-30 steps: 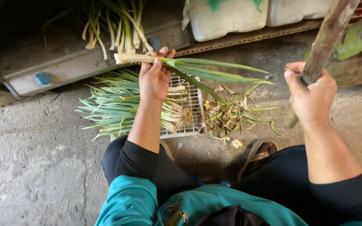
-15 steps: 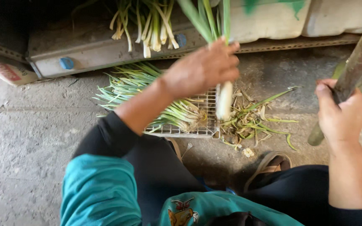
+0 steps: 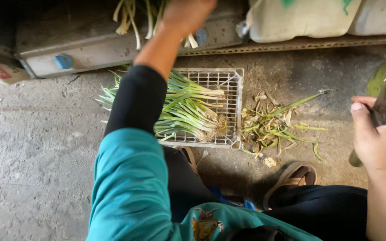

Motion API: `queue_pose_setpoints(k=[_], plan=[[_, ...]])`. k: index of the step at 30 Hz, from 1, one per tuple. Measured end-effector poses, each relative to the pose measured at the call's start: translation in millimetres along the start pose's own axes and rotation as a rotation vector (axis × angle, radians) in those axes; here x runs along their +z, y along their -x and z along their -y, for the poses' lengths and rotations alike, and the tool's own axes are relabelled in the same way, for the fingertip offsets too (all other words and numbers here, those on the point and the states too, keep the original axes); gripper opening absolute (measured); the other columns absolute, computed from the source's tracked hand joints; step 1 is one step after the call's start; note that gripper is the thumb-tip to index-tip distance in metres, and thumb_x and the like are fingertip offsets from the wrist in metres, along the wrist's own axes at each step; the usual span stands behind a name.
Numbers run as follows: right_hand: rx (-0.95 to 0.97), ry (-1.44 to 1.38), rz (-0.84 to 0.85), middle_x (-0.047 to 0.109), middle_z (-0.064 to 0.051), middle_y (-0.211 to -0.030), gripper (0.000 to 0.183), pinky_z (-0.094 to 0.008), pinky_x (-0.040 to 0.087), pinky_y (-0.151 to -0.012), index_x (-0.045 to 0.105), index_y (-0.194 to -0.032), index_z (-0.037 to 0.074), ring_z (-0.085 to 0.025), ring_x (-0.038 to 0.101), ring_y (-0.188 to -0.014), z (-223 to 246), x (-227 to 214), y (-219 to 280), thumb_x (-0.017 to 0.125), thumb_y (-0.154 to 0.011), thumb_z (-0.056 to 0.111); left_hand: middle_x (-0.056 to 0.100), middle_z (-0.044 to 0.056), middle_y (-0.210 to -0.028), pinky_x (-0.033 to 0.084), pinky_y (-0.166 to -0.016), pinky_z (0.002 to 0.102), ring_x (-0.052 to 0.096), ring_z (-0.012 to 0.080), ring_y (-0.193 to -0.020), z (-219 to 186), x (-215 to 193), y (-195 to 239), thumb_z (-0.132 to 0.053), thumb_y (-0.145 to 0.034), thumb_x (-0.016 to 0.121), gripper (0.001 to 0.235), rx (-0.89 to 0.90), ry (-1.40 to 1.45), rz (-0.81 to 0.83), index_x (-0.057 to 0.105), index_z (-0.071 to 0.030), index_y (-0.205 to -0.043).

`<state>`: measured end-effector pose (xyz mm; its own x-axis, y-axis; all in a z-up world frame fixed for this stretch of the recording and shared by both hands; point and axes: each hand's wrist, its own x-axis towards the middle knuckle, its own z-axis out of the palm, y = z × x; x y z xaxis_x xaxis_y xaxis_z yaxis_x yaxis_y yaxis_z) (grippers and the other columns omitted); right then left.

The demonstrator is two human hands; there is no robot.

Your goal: The person sits on the floor and uses a large knife to trim the roots and outer layers of green onions. They handle the onions one at a time, cutting off unwanted parts and placing the trimmed onions on a nearby shelf.

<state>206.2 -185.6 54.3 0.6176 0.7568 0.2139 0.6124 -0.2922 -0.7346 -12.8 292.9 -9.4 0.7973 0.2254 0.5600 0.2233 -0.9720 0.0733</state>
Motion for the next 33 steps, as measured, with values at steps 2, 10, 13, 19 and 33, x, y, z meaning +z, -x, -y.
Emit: queue_pose_setpoints(k=[2,10,13,19,33], plan=[[0.075,0.095,0.029,0.067,-0.005,-0.082,0.013,-0.025,0.046,-0.065,0.071,-0.117,0.001,-0.013,0.061,-0.068,0,-2,2,0.066,-0.115,0.013,0.066,0.009,-0.089,0.057,-0.078,0.039,0.068,0.0264,-0.086,-39,18,15,-0.002,-0.091,0.053,0.017,0.331,-0.114,-0.07,0.067,-0.011,-0.09],[-0.004,0.324,-0.04,0.069,-0.01,-0.089,0.013,-0.035,0.051,-0.078,0.077,-0.114,0.011,-0.023,0.068,-0.083,28,-5,4,0.073,-0.108,0.022,0.06,0.013,-0.122,0.044,-0.104,0.05,0.056,0.0311,-0.119,-103,102,162,-0.013,-0.089,0.062,0.03,-0.225,-0.067,0.956,0.06,-0.008,-0.118],[-0.019,0.298,-0.023,0.069,-0.01,-0.088,0.015,-0.037,0.052,-0.081,0.076,-0.112,0.01,-0.023,0.069,-0.082,35,-8,6,0.073,-0.109,0.025,0.058,0.014,-0.129,0.044,-0.099,0.057,0.052,0.0358,-0.123,-86,122,196,-0.016,-0.093,0.063,0.036,-0.331,-0.115,0.998,0.058,-0.01,-0.128],[-0.016,0.281,-0.013,0.07,-0.007,-0.089,0.015,-0.035,0.052,-0.077,0.076,-0.112,0.011,-0.021,0.068,-0.081,29,-7,8,0.072,-0.106,0.024,0.067,0.016,-0.121,0.043,-0.104,0.052,0.055,0.0372,-0.125,-79,98,177,-0.035,-0.088,0.072,0.05,-0.371,-0.075,1.049,0.057,-0.014,-0.131],[0.255,0.217,0.267,0.067,-0.002,-0.069,0.029,-0.032,0.037,-0.037,0.075,-0.12,0.021,-0.018,0.05,-0.045,46,28,15,0.062,-0.105,0.042,0.07,0.013,-0.095,0.064,-0.065,0.032,0.069,0.0198,-0.073,-230,-43,33,-0.044,-0.087,0.07,0.067,-0.827,0.744,0.824,0.05,-0.003,-0.135]])
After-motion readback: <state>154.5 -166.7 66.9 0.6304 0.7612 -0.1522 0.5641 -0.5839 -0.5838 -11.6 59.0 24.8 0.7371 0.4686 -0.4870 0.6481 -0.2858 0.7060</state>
